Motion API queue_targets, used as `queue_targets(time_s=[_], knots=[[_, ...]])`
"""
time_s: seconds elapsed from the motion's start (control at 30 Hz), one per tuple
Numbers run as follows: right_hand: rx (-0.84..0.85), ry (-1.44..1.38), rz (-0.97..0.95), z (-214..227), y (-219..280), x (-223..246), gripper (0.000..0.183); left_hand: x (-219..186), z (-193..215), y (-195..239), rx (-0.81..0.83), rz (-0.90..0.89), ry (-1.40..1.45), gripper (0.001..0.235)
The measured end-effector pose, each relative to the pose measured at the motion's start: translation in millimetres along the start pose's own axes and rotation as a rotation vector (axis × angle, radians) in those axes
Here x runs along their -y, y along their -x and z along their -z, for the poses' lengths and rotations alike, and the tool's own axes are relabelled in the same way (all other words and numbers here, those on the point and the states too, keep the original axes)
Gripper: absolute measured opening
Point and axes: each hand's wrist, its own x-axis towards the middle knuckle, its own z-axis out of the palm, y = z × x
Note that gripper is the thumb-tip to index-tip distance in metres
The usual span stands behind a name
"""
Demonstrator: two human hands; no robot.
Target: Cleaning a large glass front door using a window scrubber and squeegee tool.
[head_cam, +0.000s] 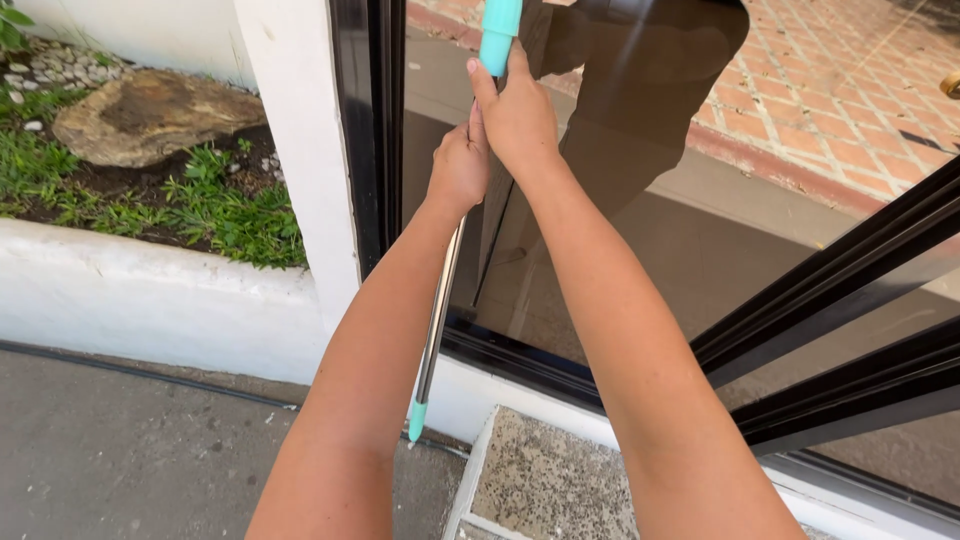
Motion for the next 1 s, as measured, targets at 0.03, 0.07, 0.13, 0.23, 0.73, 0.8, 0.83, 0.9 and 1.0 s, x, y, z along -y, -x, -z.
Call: queue_targets(time_s=[0.03, 0.07, 0.13, 0.23, 0.73, 0.8, 0.83, 0.9, 1.0], knots=[[0.01, -0.001, -0.007, -8.2, 8.3, -4.9, 0.073, 10.8, -1.9, 4.3, 0.002, 0.012, -0.002, 0.071], [0.003, 0.008, 0.0, -16.5, 15.0, -8.4, 0.069, 20.5, -2.4, 7.1, -0.009, 0.006, 0.0, 0.07], [-0.002, 0.013, 0.004, -33.4, 29.0, -15.6, 0.065, 40.2, -2.1, 15.9, -0.019, 0.003, -0.003, 0.069], [-0.015, 0.071, 0.011, -58.2, 50.5, -24.7, 0.056, 74.7, -1.0, 27.9, 0.015, -0.004, 0.009, 0.063], [0.444, 0.265, -0.304, -167.9, 191.8, -107.2, 0.089, 234.9, -18.9, 139.1, 0.19, 0.152, -0.105, 0.061], [0.548, 0.232, -0.382, -188.8, 210.7, -127.4, 0.094, 270.6, -25.3, 153.2, 0.206, 0.229, -0.144, 0.064], [0.538, 0.232, -0.388, -188.4, 217.2, -127.2, 0.094, 280.0, -24.9, 156.8, 0.215, 0.22, -0.145, 0.064], [0.585, 0.115, -0.434, -190.2, 235.6, -123.9, 0.089, 300.9, -20.4, 170.3, 0.281, 0.271, -0.167, 0.066], [0.551, 0.098, -0.459, -186.6, 235.7, -112.9, 0.085, 300.1, -9.8, 165.8, 0.338, 0.267, -0.183, 0.069]])
